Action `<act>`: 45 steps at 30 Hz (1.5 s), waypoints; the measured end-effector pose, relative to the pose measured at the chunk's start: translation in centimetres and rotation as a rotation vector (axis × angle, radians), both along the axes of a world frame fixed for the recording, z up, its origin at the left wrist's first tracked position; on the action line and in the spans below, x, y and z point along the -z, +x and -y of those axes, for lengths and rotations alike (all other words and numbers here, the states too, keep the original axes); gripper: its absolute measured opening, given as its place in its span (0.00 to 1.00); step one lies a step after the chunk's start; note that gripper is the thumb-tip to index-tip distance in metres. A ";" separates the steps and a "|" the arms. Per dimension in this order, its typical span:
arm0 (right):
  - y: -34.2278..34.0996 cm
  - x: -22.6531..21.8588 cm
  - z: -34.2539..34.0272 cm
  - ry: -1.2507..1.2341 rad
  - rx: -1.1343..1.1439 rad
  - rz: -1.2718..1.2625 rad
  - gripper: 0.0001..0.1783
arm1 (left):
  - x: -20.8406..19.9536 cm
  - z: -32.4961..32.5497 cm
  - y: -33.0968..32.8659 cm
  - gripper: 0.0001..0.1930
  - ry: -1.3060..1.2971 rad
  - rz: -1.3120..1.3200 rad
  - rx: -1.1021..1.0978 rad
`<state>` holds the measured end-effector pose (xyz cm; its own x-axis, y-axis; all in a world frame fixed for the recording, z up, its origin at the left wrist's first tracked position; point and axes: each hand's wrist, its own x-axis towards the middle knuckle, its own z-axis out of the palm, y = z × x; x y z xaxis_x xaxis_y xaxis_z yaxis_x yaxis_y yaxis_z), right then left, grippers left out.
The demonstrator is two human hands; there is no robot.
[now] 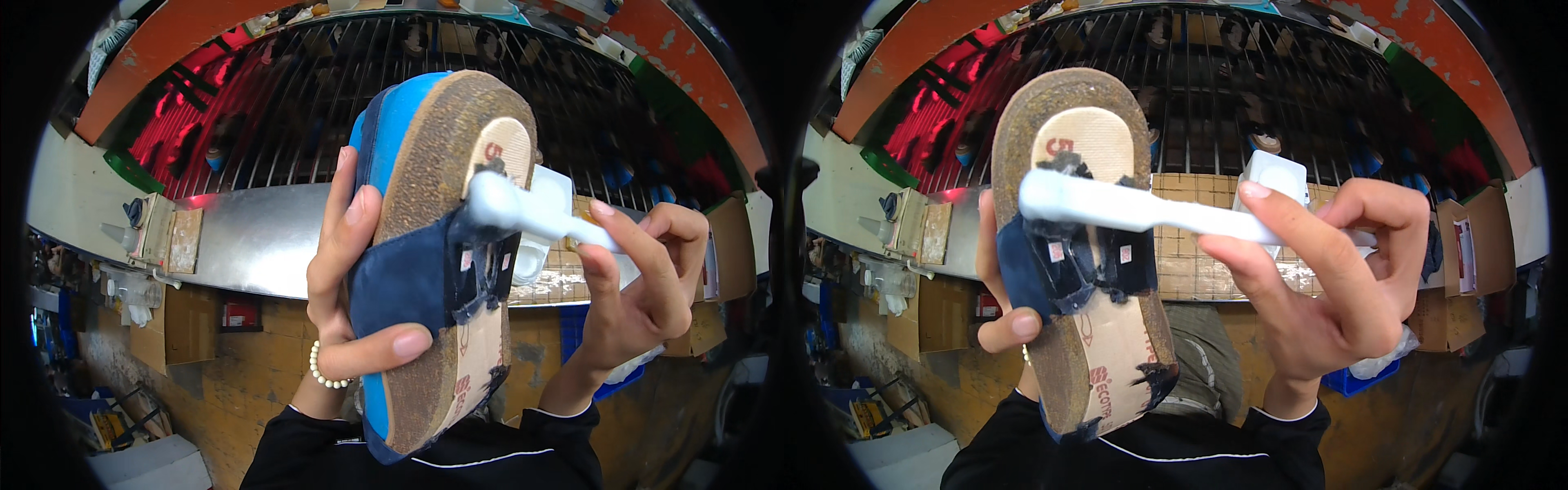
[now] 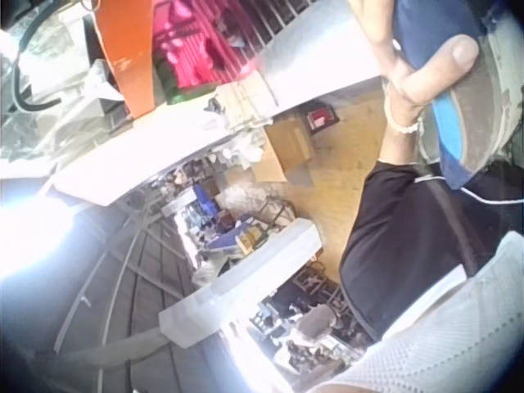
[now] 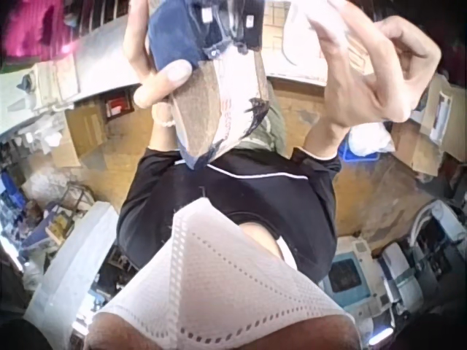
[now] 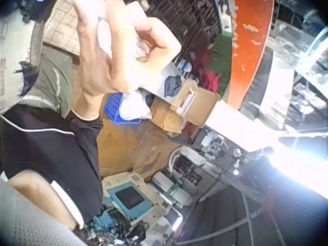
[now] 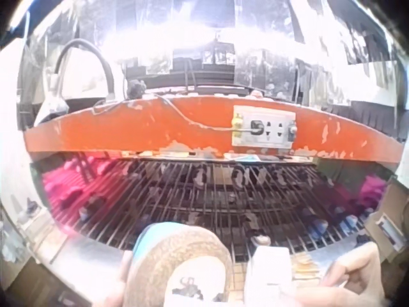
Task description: The person repeatedly applies a dark adhesive to the sole and strap of a blue sandal using a small brush. They rotate the sandal to cover different areas and dip the brush into a white container to reload adhesive throughout the process.
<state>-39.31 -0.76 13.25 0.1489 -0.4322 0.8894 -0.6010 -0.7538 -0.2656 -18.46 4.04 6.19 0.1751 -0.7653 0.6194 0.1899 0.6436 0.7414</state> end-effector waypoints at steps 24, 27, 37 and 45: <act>-2.5 1.4 2.8 0.020 -0.333 -0.045 0.28 | -0.9 0.6 -0.7 0.41 -0.006 0.121 -0.033; -2.9 1.4 3.0 0.038 -0.363 -0.051 0.28 | -0.9 0.6 -0.9 0.41 -0.009 0.125 -0.038; -3.7 2.0 3.1 0.002 -0.413 -0.084 0.28 | -0.9 1.2 -1.3 0.40 -0.031 0.115 -0.060; -3.0 2.2 2.0 0.187 -0.237 0.068 0.22 | -1.0 2.1 -2.2 0.38 -0.027 -0.108 -0.074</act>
<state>-42.29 -2.77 11.05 0.2081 -0.5495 0.8092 -0.3902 -0.8052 -0.4465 -20.64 1.95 7.23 0.2977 -0.7311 0.6139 0.2187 0.6782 0.7016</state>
